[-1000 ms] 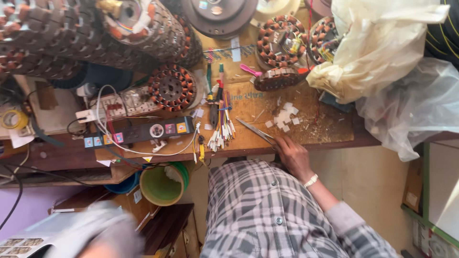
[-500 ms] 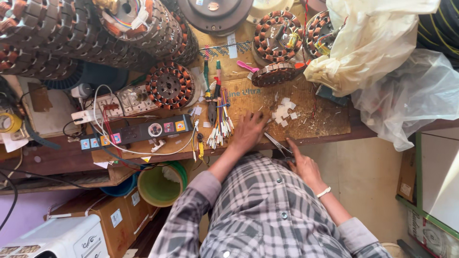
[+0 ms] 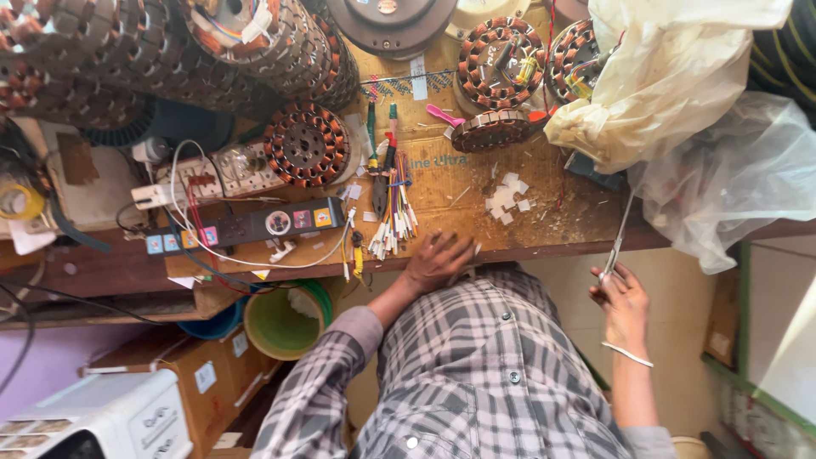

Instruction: The person assembles small electrical components on a workbench. They use scissors to cut small white plastic pieces and insert them into a circular copper-wound stator. The person handles multiple stators and wires during the process.

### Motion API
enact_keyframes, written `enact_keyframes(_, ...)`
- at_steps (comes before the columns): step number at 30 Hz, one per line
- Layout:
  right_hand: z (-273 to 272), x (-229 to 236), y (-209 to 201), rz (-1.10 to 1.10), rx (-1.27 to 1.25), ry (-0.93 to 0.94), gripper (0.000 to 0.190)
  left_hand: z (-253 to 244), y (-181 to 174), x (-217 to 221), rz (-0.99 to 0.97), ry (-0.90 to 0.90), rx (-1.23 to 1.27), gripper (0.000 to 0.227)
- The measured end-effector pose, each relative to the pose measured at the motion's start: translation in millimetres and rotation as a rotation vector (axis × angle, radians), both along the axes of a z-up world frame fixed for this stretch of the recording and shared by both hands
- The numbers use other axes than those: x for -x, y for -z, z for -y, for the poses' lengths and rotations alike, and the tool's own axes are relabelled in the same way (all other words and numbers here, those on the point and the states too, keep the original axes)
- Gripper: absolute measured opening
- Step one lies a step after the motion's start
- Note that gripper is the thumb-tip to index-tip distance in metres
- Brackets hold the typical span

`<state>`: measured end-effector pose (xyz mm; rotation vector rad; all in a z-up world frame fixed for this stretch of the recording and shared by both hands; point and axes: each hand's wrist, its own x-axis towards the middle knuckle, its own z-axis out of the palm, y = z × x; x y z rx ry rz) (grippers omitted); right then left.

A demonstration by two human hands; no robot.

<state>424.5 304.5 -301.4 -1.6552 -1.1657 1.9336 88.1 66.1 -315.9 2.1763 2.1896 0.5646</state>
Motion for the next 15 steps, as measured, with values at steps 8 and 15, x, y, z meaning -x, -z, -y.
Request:
enact_keyframes(8,1.5,41.8,-26.0,-0.199,0.121,-0.098,0.042,-17.8,-7.5,-2.4,0.407,0.029,-0.134,0.026)
enact_keyframes(15,6.2,72.1,-80.4,-0.082,0.019,-0.598,0.033,-62.1,-90.5,-1.1,0.83,-0.621,-0.26,0.011)
